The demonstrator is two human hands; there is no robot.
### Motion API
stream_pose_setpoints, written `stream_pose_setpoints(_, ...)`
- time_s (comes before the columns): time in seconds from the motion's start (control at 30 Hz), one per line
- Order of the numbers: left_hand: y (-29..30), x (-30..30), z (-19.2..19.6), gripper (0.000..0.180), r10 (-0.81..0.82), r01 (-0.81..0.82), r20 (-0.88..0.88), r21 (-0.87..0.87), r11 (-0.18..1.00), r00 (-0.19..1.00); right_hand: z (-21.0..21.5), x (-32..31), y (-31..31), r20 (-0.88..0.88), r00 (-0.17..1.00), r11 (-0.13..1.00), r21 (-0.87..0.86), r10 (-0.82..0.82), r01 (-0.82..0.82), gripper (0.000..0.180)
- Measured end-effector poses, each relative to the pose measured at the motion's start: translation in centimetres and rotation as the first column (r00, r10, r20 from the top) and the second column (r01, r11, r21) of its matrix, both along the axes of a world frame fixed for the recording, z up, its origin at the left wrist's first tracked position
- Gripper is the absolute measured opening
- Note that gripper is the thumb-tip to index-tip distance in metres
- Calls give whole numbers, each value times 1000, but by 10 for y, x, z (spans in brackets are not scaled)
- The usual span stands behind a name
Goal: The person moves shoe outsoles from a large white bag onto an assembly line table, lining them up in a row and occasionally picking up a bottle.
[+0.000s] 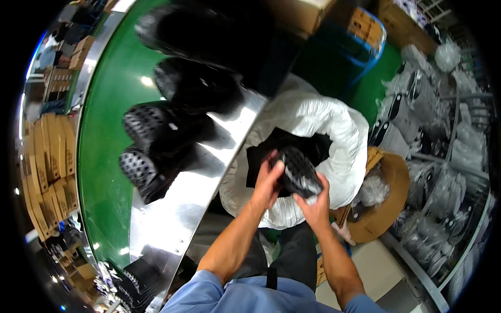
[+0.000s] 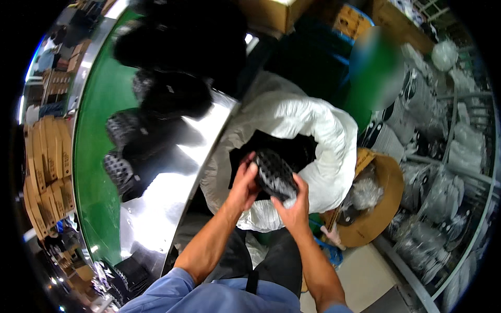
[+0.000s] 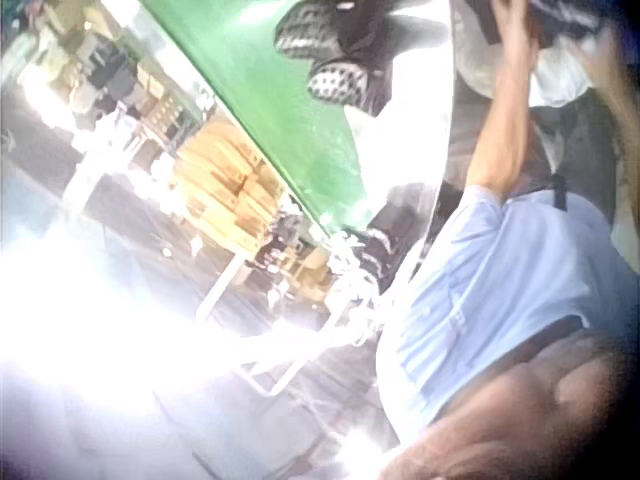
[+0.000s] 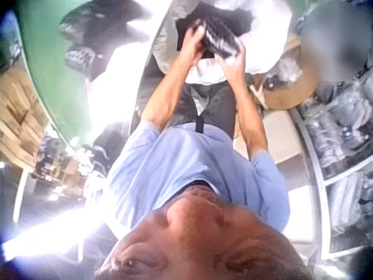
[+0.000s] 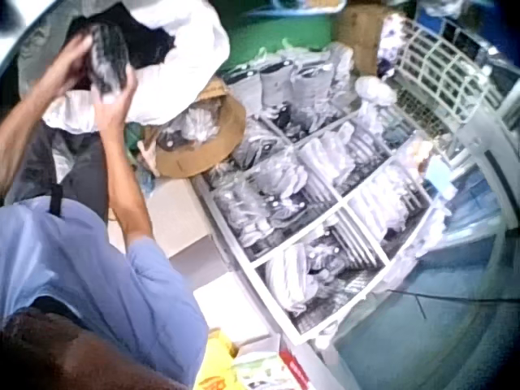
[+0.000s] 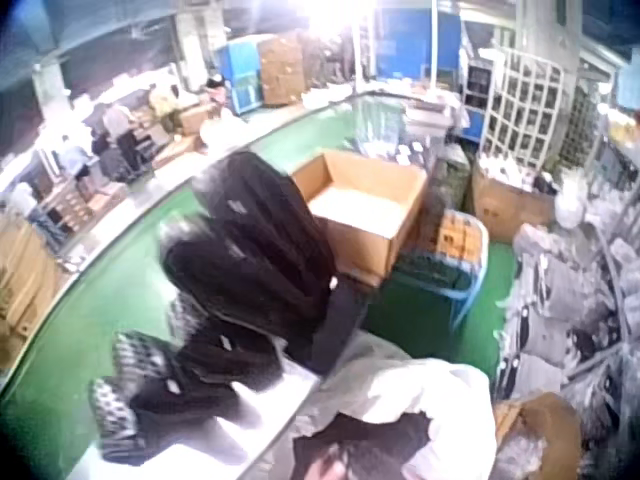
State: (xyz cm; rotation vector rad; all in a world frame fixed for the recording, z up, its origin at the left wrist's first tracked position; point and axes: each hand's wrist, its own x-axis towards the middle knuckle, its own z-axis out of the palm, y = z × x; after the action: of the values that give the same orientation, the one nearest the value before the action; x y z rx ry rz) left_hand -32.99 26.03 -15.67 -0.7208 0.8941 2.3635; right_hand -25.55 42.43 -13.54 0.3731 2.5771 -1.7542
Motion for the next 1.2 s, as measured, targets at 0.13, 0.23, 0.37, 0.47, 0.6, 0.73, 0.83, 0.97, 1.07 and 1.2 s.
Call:
stream_pose_setpoints(0.13,-30,31,99,81,-39,38,-94,-15,999,995,86,31,-5,-142,986,985,160,87,-64,90)
stream_pose_setpoints(0.23,-60,32,176,79,-70,62,-149,-54,997,986,155,22,-22,-286,936,968,199,205,-151,94)
stream_pose_setpoints(0.37,-108,15,256,89,-59,37,-308,-77,996,949,219,-13,-56,-473,817,941,236,329,-242,95)
stream_pose_setpoints(0.47,-148,-23,297,92,-141,14,-433,-282,959,890,252,-58,-92,-584,724,928,279,367,-245,96)
stream_pose_setpoints(0.6,-212,-103,327,85,-275,-32,-556,-479,877,785,286,-129,-151,-670,658,937,292,342,-189,97)
stream_pose_setpoints(0.73,-261,-172,332,73,-512,3,-522,-698,716,682,285,-177,-190,-659,677,939,305,327,-157,91)
stream_pose_setpoints(0.83,-273,-201,314,71,-597,94,-500,-712,696,627,273,-191,-204,-607,728,937,320,318,-142,90)
stream_pose_setpoints(0.97,-288,-211,272,64,-526,159,-463,-624,765,713,269,-194,-212,-550,753,912,375,362,-164,91)
stream_pose_setpoints(1.07,-286,-211,265,64,-530,203,-507,-565,800,680,258,-195,-211,-531,761,902,401,373,-163,90)
stream_pose_setpoints(1.2,-287,-219,256,68,-556,244,-483,-565,788,676,249,-203,-212,-515,774,894,425,368,-143,91)
